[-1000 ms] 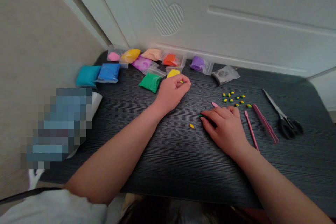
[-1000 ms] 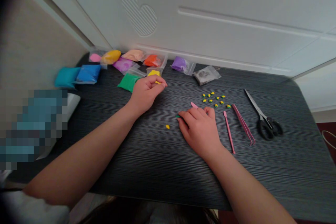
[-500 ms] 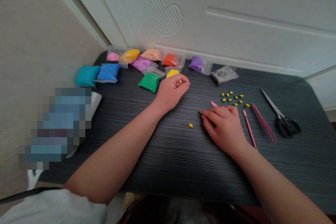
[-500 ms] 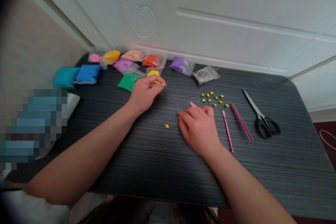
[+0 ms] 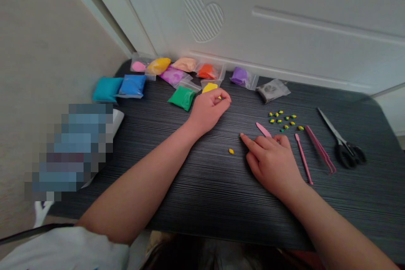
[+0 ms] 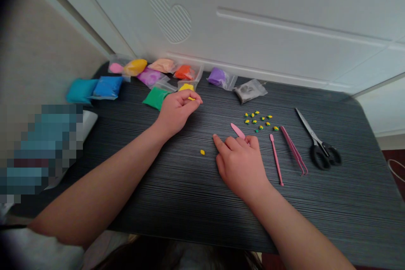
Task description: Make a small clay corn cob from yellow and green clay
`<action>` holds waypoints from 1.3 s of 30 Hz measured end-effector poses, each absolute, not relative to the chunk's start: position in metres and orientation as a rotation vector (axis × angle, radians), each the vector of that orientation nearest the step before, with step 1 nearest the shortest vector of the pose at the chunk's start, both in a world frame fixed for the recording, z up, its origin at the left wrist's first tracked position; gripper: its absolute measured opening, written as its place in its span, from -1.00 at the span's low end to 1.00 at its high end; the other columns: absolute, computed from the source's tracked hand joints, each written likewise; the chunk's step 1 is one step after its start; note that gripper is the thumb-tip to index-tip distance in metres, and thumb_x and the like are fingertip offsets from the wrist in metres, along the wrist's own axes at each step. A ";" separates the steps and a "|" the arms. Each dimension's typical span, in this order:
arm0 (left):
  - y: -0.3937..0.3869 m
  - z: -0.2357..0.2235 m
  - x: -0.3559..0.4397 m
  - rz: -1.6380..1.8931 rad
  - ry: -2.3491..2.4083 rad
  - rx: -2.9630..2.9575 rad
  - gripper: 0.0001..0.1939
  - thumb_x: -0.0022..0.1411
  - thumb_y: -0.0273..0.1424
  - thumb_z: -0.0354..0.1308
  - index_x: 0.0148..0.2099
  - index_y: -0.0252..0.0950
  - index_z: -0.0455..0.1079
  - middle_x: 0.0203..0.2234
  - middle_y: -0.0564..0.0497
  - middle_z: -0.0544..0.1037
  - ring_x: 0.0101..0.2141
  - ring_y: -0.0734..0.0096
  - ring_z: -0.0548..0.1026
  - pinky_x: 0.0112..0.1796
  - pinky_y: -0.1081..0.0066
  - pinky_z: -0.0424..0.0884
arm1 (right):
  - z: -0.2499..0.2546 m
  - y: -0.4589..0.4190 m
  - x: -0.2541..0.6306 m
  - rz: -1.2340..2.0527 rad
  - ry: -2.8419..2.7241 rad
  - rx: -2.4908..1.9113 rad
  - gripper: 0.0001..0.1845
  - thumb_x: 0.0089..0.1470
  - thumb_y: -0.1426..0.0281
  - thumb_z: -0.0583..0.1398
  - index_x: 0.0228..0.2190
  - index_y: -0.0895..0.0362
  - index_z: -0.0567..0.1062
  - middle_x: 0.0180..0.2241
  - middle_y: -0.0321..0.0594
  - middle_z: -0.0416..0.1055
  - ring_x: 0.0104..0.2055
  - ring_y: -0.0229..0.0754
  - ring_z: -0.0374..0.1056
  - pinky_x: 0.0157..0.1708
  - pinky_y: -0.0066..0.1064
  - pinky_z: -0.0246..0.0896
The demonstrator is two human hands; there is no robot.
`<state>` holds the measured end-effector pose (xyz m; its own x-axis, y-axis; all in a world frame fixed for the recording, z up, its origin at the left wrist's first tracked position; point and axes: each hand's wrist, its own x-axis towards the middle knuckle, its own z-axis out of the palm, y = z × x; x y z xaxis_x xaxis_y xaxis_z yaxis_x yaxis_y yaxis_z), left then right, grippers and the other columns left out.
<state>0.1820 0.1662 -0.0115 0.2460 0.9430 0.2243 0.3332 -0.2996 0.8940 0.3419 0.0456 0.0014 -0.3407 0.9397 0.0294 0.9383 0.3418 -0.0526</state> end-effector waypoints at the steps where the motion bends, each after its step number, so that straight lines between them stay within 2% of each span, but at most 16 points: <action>1: 0.166 -0.011 0.182 1.047 1.180 1.788 -0.89 0.02 -0.46 0.00 -0.46 -0.32 0.34 -0.72 0.16 0.23 -0.68 0.61 0.11 -0.62 0.51 0.02 | 0.001 0.047 0.341 0.031 -2.521 -1.777 -0.59 0.09 0.40 -0.03 -0.01 0.09 0.30 -0.42 -0.22 0.38 -0.35 -0.17 0.22 -0.24 -0.23 -0.15; 11: 0.166 -0.012 0.182 1.033 1.184 1.773 -0.88 0.03 -0.43 0.01 -0.44 -0.32 0.35 -0.72 0.16 0.24 -0.67 0.60 0.12 -0.61 0.50 0.04 | 0.006 0.043 0.341 0.021 -2.507 -1.793 -0.63 0.09 0.41 -0.02 -0.06 0.10 0.35 -0.42 -0.20 0.38 -0.32 -0.15 0.24 -0.22 -0.22 -0.16; 18: 0.167 -0.011 0.182 1.044 1.166 1.759 -0.89 0.02 -0.44 0.01 -0.45 -0.32 0.35 -0.69 0.15 0.28 -0.67 0.62 0.12 -0.61 0.51 0.04 | 0.004 0.046 0.338 0.032 -2.506 -1.827 -0.58 0.09 0.40 -0.04 0.00 0.09 0.28 -0.37 -0.18 0.38 -0.30 -0.13 0.25 -0.21 -0.20 -0.15; 24: 0.167 -0.014 0.181 1.038 1.177 1.786 -0.89 0.03 -0.43 0.01 -0.44 -0.31 0.35 -0.72 0.16 0.24 -0.66 0.60 0.14 -0.60 0.50 0.04 | 0.006 0.042 0.339 0.009 -2.502 -1.805 -0.62 0.08 0.40 -0.01 -0.05 0.09 0.35 -0.39 -0.18 0.38 -0.32 -0.14 0.24 -0.21 -0.21 -0.16; 39: 0.167 -0.015 0.180 1.024 1.170 1.814 -0.87 0.06 -0.41 -0.01 -0.43 -0.30 0.34 -0.73 0.16 0.20 -0.66 0.59 0.11 -0.60 0.48 0.01 | 0.007 0.040 0.338 0.048 -2.488 -1.831 -0.62 0.09 0.39 -0.02 -0.05 0.09 0.34 -0.37 -0.19 0.37 -0.29 -0.13 0.26 -0.19 -0.19 -0.15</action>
